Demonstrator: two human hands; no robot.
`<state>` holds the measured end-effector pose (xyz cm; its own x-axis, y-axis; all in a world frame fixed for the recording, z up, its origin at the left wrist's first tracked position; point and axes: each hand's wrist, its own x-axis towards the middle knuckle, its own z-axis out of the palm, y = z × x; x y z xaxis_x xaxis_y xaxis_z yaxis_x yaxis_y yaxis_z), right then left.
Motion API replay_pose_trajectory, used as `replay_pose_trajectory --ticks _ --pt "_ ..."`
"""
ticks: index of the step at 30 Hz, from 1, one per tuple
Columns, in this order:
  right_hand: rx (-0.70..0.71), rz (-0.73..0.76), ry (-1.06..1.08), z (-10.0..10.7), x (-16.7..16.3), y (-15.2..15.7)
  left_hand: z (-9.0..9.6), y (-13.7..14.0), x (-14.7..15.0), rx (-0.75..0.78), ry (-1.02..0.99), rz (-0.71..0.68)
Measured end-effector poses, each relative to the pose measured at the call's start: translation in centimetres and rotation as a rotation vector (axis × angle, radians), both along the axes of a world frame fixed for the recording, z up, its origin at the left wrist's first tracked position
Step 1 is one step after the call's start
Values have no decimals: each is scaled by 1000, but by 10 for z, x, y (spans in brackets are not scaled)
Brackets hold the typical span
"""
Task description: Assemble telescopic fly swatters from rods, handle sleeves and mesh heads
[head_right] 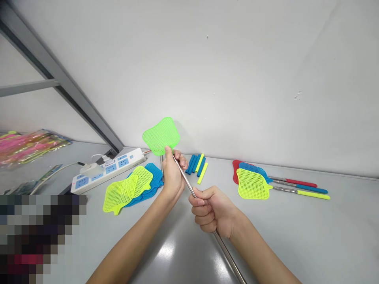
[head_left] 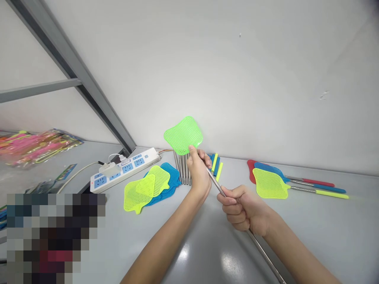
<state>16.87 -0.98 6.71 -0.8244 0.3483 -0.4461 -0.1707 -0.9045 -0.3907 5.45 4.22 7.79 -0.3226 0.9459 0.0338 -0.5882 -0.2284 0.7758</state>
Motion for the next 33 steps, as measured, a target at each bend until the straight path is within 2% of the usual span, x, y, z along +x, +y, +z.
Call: replay_pose_trajectory --ticks 6,13,18,25,28,33 --pt "0 -16 -1 0 1 2 2 1 -1 -16 -11 -31" --pt "92 -203 10 0 -9 2 5 -5 9 -85 -78 -169" --pt "127 -228 -4 3 -15 -4 13 -8 7 -49 -116 -240" --pt "62 -142 33 0 -24 -12 24 5 -23 34 -179 -200" --pt "45 -143 9 -3 -24 -12 21 11 -28 -5 -210 -179" --pt "48 -147 -77 -8 -18 -9 8 11 -17 -27 -197 -142"
